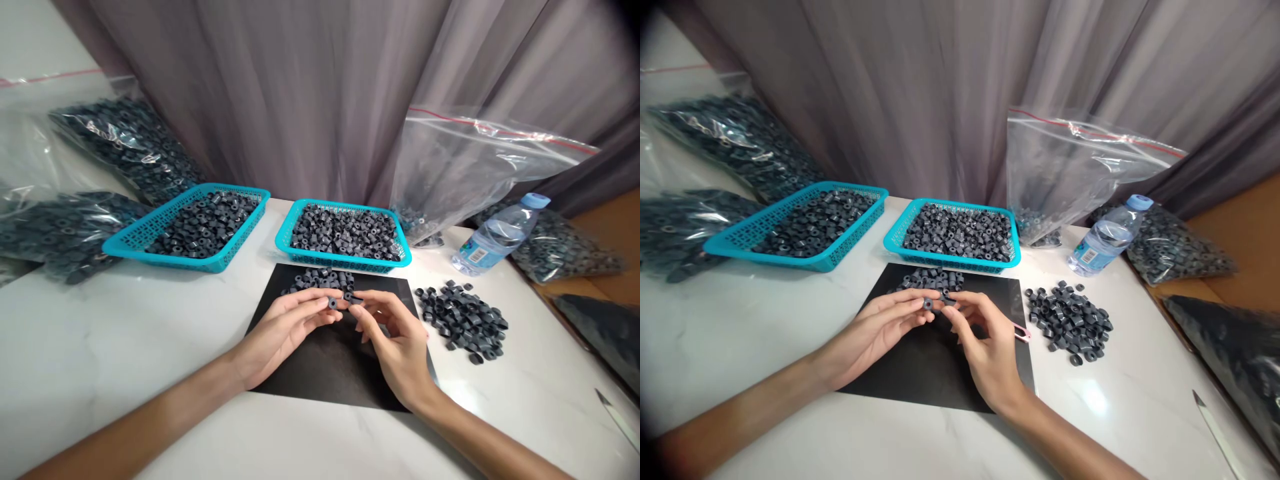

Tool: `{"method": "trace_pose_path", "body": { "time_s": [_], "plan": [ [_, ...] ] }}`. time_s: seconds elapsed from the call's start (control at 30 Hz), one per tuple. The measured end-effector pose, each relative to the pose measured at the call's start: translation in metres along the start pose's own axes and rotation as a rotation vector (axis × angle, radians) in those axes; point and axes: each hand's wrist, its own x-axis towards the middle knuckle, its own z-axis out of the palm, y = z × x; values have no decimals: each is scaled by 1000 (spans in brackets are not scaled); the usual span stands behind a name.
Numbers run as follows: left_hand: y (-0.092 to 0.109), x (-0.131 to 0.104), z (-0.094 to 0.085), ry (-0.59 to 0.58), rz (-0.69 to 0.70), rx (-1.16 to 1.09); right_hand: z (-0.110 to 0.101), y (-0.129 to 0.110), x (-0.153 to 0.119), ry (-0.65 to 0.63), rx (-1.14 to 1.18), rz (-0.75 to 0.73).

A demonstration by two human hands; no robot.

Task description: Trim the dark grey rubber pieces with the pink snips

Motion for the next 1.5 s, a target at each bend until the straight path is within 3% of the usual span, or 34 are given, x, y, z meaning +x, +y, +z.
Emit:
{"method": "trace_pose_path", "body": {
  "time_s": [0.17,0.43,0.57,0.77,0.93,1.13,1.5],
  "plan": [
    [0,0,-1,-7,11,84,-2,0,1,-25,-70,-8],
    [-1,0,-2,11,31,112,-1,-2,3,-85,18,39],
    [-2,1,-4,11,80,273,-1,-1,2,-68,35,85],
    [-12,-4,-8,78,457,834,-2,4,3,-107,79,149],
    [-14,-9,-5,129,663,1025,-2,8,5,-146,129,194],
    [-13,-8,-6,85,735,1045,-2,9,6,-177,155,195],
    [-15,-9,-4,91,623,868,-2,8,6,-185,168,171]
  ]
}}
